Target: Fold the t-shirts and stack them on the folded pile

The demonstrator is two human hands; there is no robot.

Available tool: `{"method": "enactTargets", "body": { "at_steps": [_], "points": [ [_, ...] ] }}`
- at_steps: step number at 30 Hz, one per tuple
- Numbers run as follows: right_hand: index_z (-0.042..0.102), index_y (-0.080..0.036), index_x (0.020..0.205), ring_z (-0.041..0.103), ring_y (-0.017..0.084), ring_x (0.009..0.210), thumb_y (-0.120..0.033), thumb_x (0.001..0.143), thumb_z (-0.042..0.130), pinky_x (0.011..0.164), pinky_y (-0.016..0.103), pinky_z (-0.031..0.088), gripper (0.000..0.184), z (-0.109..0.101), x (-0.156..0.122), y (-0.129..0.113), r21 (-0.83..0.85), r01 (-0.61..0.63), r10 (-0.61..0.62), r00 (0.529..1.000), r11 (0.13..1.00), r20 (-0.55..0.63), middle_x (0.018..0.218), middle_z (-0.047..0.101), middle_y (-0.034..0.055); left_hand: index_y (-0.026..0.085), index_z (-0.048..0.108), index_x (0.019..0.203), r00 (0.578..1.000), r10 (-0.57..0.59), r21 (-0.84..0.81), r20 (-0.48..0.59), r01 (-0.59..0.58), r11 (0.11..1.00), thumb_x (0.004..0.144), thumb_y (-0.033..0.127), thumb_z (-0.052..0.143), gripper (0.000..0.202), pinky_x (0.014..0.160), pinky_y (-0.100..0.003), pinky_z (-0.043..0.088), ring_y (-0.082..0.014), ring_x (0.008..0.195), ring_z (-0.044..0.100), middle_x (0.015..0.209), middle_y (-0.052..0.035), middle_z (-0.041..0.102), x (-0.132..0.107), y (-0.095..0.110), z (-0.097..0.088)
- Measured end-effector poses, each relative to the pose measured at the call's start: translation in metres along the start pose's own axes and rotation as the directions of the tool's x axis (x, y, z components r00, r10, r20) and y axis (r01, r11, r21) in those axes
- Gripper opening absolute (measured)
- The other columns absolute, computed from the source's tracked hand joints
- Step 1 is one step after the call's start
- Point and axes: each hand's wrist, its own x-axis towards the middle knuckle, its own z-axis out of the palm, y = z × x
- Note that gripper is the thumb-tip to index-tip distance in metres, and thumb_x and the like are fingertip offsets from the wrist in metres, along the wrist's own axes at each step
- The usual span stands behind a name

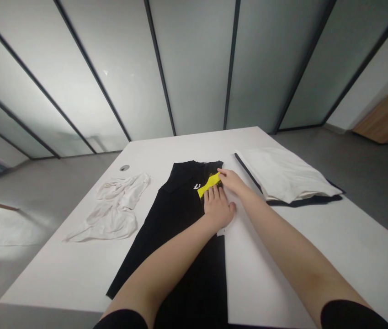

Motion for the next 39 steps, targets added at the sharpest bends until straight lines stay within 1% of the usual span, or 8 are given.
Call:
{"method": "enactTargets", "body": {
  "at_steps": [8, 14, 18, 21, 28, 32, 35, 39],
  "points": [
    [0.061, -0.012, 0.150, 0.056, 0.020, 0.145, -0.019, 0.102, 0.051, 0.123, 0.033, 0.038, 0.049, 0.004, 0.004, 0.006, 0.113, -0.001, 0.000, 1.000, 0.994, 0.005, 0.158, 0.058, 0.0152, 0.002, 0.036, 0.165, 0.999, -0.028, -0.025, -0.021, 0.027, 0.999, 0.102, 0.052, 0.037, 0.080, 0.129, -0.063, 0.023, -0.0436, 0.160, 0.028, 0.172, -0.0255, 0.033, 0.019, -0.001, 0.002],
    [0.077, -0.019, 0.124, 0.075, 0.020, 0.105, -0.022, 0.099, 0.060, 0.092, 0.028, 0.058, 0.030, -0.008, 0.000, 0.003, 0.111, -0.037, 0.018, 0.986, 0.993, 0.168, 0.119, 0.080, 0.0105, 0.008, 0.045, 0.160, 0.996, 0.093, -0.005, -0.012, -0.093, 0.996, 0.108, 0.050, 0.033, 0.068, 0.126, -0.056, 0.030, -0.0376, 0.157, 0.038, 0.167, -0.0248, 0.042, -0.006, -0.019, -0.012],
    [0.078, -0.021, 0.122, 0.070, 0.015, 0.069, -0.041, 0.099, 0.067, 0.054, 0.019, 0.049, 0.032, -0.022, -0.009, 0.000, 0.090, -0.186, 0.123, 0.876, 0.978, 0.467, 0.088, 0.078, 0.0060, 0.007, 0.039, 0.164, 0.991, 0.133, 0.046, -0.014, -0.132, 0.990, 0.105, 0.058, 0.040, 0.078, 0.128, -0.057, 0.028, -0.0408, 0.159, 0.033, 0.170, -0.0261, 0.037, -0.048, -0.027, -0.009],
    [0.079, -0.022, 0.117, 0.068, 0.015, 0.063, -0.046, 0.093, 0.077, 0.047, 0.019, 0.045, 0.034, -0.026, -0.013, -0.002, 0.077, -0.215, 0.133, 0.809, 0.973, 0.572, 0.082, 0.076, 0.0056, 0.005, 0.038, 0.165, 0.989, 0.148, 0.051, 0.001, -0.148, 0.988, 0.105, 0.062, 0.037, 0.083, 0.129, -0.057, 0.026, -0.0412, 0.161, 0.030, 0.172, -0.0260, 0.034, -0.078, -0.030, -0.005],
    [0.082, -0.015, 0.099, 0.067, 0.016, 0.058, -0.027, 0.093, 0.074, 0.057, 0.024, 0.055, 0.015, -0.001, -0.007, -0.003, 0.047, -0.196, 0.172, 0.934, 0.980, 0.314, 0.072, 0.075, 0.0061, 0.006, 0.036, 0.166, 0.992, 0.123, 0.029, 0.020, -0.124, 0.992, 0.105, 0.065, 0.034, 0.085, 0.129, -0.063, 0.023, -0.0423, 0.161, 0.028, 0.173, -0.0255, 0.031, -0.083, -0.029, -0.007],
    [0.082, -0.017, 0.116, 0.078, 0.025, 0.100, -0.017, 0.095, 0.064, 0.090, 0.032, 0.061, 0.027, 0.007, -0.004, -0.005, 0.017, -0.105, 0.102, 0.987, 0.994, 0.124, 0.111, 0.082, 0.0106, 0.007, 0.036, 0.167, 0.997, 0.075, 0.023, 0.037, -0.076, 0.997, 0.104, 0.066, 0.035, 0.087, 0.127, -0.070, 0.023, -0.0436, 0.162, 0.026, 0.173, -0.0259, 0.030, -0.062, -0.023, -0.006],
    [0.077, -0.019, 0.131, 0.066, 0.023, 0.134, -0.014, 0.098, 0.056, 0.115, 0.033, 0.048, 0.040, 0.007, -0.003, -0.006, 0.021, -0.046, 0.045, 0.998, 0.999, 0.053, 0.142, 0.072, 0.0094, 0.005, 0.036, 0.167, 0.999, 0.042, 0.026, 0.030, -0.042, 0.999, 0.104, 0.065, 0.035, 0.087, 0.127, -0.071, 0.022, -0.0432, 0.162, 0.025, 0.173, -0.0269, 0.029, -0.047, -0.017, -0.005],
    [0.063, -0.016, 0.150, 0.060, 0.020, 0.141, -0.017, 0.102, 0.051, 0.120, 0.032, 0.042, 0.049, 0.004, -0.004, -0.007, 0.073, 0.062, -0.064, 0.998, 0.995, 0.025, 0.157, 0.061, 0.0100, 0.002, 0.034, 0.167, 1.000, -0.003, 0.029, 0.025, 0.003, 1.000, 0.104, 0.063, 0.035, 0.087, 0.127, -0.072, 0.022, -0.0429, 0.162, 0.025, 0.173, -0.0289, 0.028, -0.029, -0.007, -0.005]
  ]
}}
